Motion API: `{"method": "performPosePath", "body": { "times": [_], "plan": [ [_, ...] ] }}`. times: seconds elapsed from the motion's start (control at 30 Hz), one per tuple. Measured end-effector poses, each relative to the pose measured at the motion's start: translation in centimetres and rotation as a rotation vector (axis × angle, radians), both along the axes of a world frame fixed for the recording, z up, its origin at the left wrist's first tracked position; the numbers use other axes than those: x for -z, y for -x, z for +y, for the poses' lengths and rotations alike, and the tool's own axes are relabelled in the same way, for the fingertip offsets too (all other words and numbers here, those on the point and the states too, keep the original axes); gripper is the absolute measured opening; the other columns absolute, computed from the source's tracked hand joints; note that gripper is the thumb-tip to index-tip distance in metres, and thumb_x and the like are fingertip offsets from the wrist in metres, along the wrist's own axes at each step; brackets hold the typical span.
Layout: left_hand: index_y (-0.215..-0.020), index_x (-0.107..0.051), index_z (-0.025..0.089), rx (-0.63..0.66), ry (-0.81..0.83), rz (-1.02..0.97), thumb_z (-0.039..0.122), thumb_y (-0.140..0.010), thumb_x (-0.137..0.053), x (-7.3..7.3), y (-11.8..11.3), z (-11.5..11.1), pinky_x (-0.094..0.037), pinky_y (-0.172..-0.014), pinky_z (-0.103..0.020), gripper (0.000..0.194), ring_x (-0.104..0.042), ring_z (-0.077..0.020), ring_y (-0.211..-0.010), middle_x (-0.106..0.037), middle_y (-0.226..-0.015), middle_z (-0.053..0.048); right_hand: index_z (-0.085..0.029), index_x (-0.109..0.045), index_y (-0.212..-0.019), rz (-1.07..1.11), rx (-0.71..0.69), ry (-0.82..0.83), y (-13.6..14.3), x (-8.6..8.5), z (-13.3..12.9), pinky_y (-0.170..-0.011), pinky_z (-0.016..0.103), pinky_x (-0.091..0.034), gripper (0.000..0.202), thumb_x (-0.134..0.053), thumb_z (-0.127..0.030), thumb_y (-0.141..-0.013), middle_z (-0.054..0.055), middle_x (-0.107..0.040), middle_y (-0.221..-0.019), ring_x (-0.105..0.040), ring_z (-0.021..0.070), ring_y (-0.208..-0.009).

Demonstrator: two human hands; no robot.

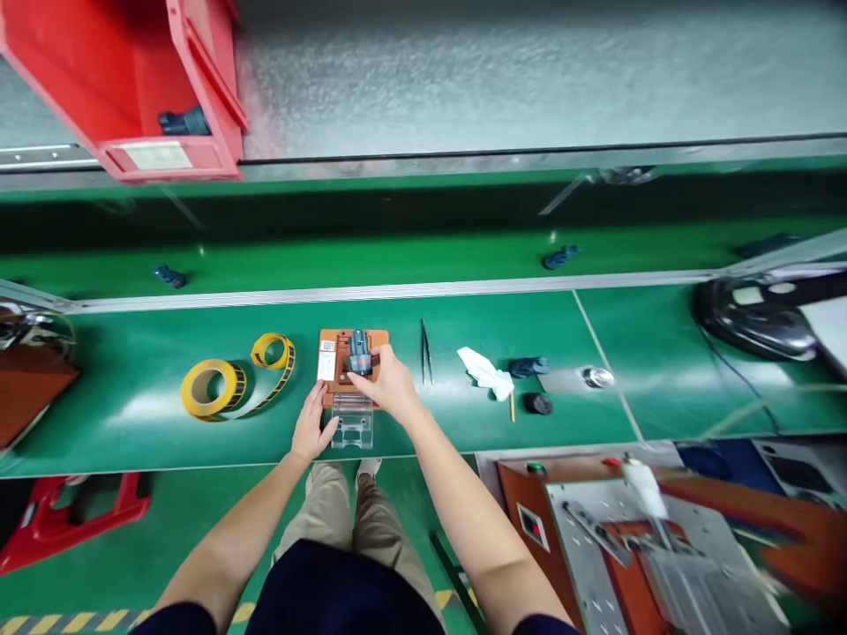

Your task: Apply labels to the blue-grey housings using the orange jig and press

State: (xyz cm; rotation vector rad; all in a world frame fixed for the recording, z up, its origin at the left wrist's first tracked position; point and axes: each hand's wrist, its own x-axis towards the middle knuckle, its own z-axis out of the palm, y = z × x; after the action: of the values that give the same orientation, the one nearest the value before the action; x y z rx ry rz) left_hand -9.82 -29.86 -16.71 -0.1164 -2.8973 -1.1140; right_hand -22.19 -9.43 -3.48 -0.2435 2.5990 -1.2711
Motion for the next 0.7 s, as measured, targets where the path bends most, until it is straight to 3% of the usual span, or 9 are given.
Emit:
{"method": "performPosePath", "body": {
  "times": [0.13,0.2,0.27,0.33,0.37,0.43,0.5,0.6,0.7],
  "plan": [
    [-0.149,-0.034,0.011,-0.013,-0.032,-0.038,0.044,-0.094,-0.045,-1.7,0.3,0.3,-0.028,-0.121,-0.054,0.066,-0.034,-0.033,-0.148,-0.038,-0.156,-0.023,-0.024,-0.049,-0.116,0.023,0.068,0.16,-5.6,-7.1,3.8,-0.082,0.038,-0.056,0.051,-0.075,-0.042,-0.076,0.006,-0.072,-0.103,-0.071,0.0226,-0.091],
    [-0.151,-0.031,0.011,-0.047,-0.04,-0.024,0.045,-0.096,-0.041,-3.9,0.4,1.1,-0.02,-0.121,-0.061,0.065,-0.027,-0.0358,-0.15,-0.034,-0.158,-0.024,-0.023,-0.052,-0.115,0.115,0.12,0.142,-8.7,-9.7,5.3,-0.085,0.039,-0.056,0.049,-0.075,-0.04,-0.076,0.008,-0.071,-0.108,-0.07,0.0231,-0.094],
    [-0.151,-0.033,0.013,-0.127,-0.074,0.004,0.047,-0.097,-0.042,-7.5,0.9,2.2,-0.017,-0.121,-0.064,0.064,-0.024,-0.0369,-0.151,-0.033,-0.159,-0.024,-0.022,-0.054,-0.116,0.202,0.178,0.096,-11.5,-11.6,6.4,-0.089,0.041,-0.055,0.046,-0.074,-0.038,-0.077,0.011,-0.07,-0.113,-0.069,0.025,-0.101],
    [-0.147,-0.042,0.018,-0.125,-0.221,-0.018,0.051,-0.096,-0.047,-12.1,1.8,3.8,-0.026,-0.119,-0.059,0.061,-0.034,-0.0347,-0.147,-0.041,-0.155,-0.02,-0.021,-0.055,-0.117,0.257,0.23,0.072,-13.8,-12.7,6.7,-0.092,0.042,-0.055,0.045,-0.073,-0.038,-0.079,0.012,-0.069,-0.114,-0.067,0.0264,-0.105],
    [-0.143,-0.047,0.022,-0.017,-0.361,-0.092,0.051,-0.095,-0.049,-14.7,2.4,4.6,-0.035,-0.116,-0.055,0.056,-0.045,-0.032,-0.139,-0.049,-0.149,-0.017,-0.022,-0.055,-0.119,0.272,0.25,0.069,-14.7,-13.1,6.7,-0.093,0.043,-0.054,0.045,-0.072,-0.037,-0.079,0.012,-0.069,-0.114,-0.067,0.0267,-0.106],
    [-0.146,-0.045,0.023,0.272,-0.693,-0.312,0.05,-0.096,-0.05,-19.7,3.8,6.1,-0.048,-0.106,-0.049,0.057,-0.059,-0.0283,-0.126,-0.054,-0.146,-0.016,-0.022,-0.056,-0.121,0.29,0.264,0.081,-16.1,-13.7,6.1,-0.094,0.044,-0.054,0.047,-0.072,-0.037,-0.08,0.012,-0.068,-0.116,-0.066,0.0269,-0.107],
    [-0.142,-0.05,0.022,0.51,-0.842,-0.489,0.047,-0.089,-0.064,-23.7,5.1,7.1,-0.053,-0.1,-0.046,0.061,-0.063,-0.0282,-0.12,-0.06,-0.14,-0.017,-0.023,-0.056,-0.122,0.295,0.281,0.098,-17.0,-14.3,5.3,-0.096,0.044,-0.053,0.048,-0.073,-0.036,-0.079,0.011,-0.068,-0.118,-0.066,0.0271,-0.109],
    [-0.123,-0.066,0.018,0.607,-0.924,-0.542,0.041,-0.08,-0.076,-27.6,5.9,7.3,-0.054,-0.098,-0.044,0.05,-0.066,-0.0281,-0.113,-0.069,-0.127,-0.016,-0.022,-0.054,-0.125,0.236,0.347,0.225,-17.7,-15.2,4.1,-0.094,0.042,-0.054,0.053,-0.075,-0.037,-0.079,0.011,-0.067,-0.119,-0.066,0.0244,-0.105],
    [-0.114,-0.07,0.018,0.572,-0.942,-0.468,0.038,-0.078,-0.078,-29.3,5.4,6.7,-0.054,-0.095,-0.042,0.042,-0.068,-0.0258,-0.106,-0.07,-0.124,-0.013,-0.022,-0.055,-0.118,0.046,0.376,0.457,-18.1,-16.0,3.1,-0.074,0.034,-0.058,0.041,-0.067,-0.043,-0.085,0.006,-0.07,-0.102,-0.068,0.0177,-0.08]
  ]
}}
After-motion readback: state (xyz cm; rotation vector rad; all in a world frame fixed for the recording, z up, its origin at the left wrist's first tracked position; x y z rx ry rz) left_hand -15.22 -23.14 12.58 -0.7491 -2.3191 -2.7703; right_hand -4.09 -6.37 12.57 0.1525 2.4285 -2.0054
